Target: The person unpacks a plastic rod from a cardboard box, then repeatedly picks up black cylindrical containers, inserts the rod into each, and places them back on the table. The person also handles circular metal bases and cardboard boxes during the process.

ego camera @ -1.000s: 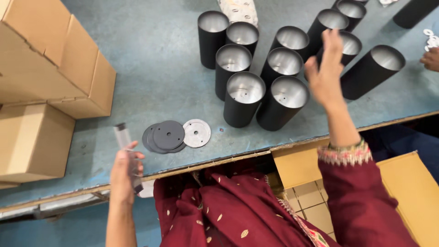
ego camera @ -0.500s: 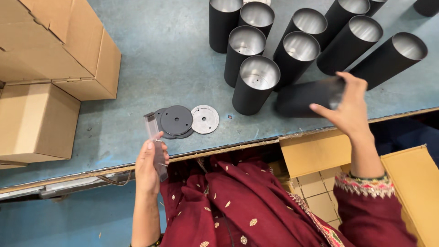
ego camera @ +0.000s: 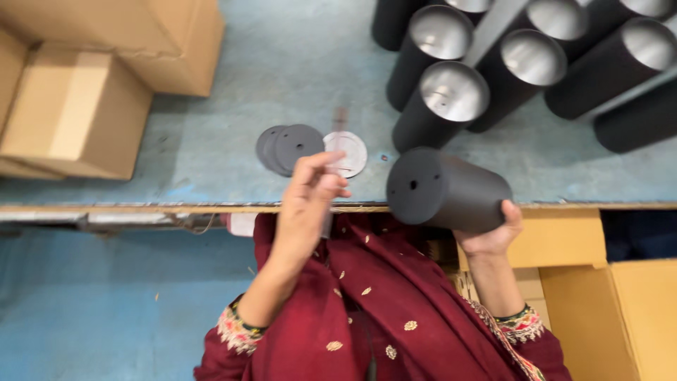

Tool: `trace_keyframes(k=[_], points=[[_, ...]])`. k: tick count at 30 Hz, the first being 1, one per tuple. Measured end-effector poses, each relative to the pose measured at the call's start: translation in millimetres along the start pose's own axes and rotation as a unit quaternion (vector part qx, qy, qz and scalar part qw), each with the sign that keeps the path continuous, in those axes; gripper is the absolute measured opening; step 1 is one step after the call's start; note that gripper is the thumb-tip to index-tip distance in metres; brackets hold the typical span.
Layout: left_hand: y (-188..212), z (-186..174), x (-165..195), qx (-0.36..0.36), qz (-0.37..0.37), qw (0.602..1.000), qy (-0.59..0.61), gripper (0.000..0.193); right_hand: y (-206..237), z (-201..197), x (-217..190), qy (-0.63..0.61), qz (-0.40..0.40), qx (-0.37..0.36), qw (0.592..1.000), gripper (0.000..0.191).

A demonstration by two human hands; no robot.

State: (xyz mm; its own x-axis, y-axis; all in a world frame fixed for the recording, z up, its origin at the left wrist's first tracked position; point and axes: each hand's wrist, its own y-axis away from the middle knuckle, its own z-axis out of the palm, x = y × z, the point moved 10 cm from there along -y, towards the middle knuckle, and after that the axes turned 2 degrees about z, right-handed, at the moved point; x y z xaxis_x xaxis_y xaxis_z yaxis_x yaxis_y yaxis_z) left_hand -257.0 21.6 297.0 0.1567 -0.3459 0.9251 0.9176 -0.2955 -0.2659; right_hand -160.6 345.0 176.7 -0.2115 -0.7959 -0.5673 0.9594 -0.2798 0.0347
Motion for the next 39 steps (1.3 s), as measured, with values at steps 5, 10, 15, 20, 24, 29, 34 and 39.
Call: trace_keyframes(k=[5,10,15,20,24,29,34,39], points=[[5.2,10.7,19.2,-0.013,0.067,0.988,-0.139,0.032,-11.8,36.3,52.1,0.018,0.067,-0.044,0.997,0.084],[10.1,3.6,18.7,-0.021,0.075,0.99,-0.116,0.033,-9.4,31.4,73.2,0.019,0.088,-0.011,0.996,0.076],[12.0,8.4,18.3,-0.033,0.081,0.986,-0.142,0.035,-7.6,31.7,73.7,0.033,0.096,-0.01,0.995,0.078],[17.0,25.6,32.0,-0.066,0.131,0.964,-0.22,0.034,-6.6,40.3,73.1,0.035,0.104,-0.017,0.994,0.083],[13.1,27.5,31.7,-0.068,0.107,0.961,-0.248,0.035,-5.2,40.4,74.0,0.027,0.1,-0.023,0.994,0.085],[13.2,34.5,41.8,-0.07,0.129,0.942,-0.301,0.037,-3.8,32.1,76.3,0.028,0.096,-0.051,0.994,0.085],[13.6,30.7,60.0,-0.097,0.122,0.938,-0.311,0.045,-1.8,9.3,87.0,-0.013,0.131,0.011,0.991,0.076],[22.0,39.6,108.1,-0.167,0.362,0.753,-0.523,0.053,1.5,1.7,97.6,0.005,0.174,0.058,0.983,0.077]])
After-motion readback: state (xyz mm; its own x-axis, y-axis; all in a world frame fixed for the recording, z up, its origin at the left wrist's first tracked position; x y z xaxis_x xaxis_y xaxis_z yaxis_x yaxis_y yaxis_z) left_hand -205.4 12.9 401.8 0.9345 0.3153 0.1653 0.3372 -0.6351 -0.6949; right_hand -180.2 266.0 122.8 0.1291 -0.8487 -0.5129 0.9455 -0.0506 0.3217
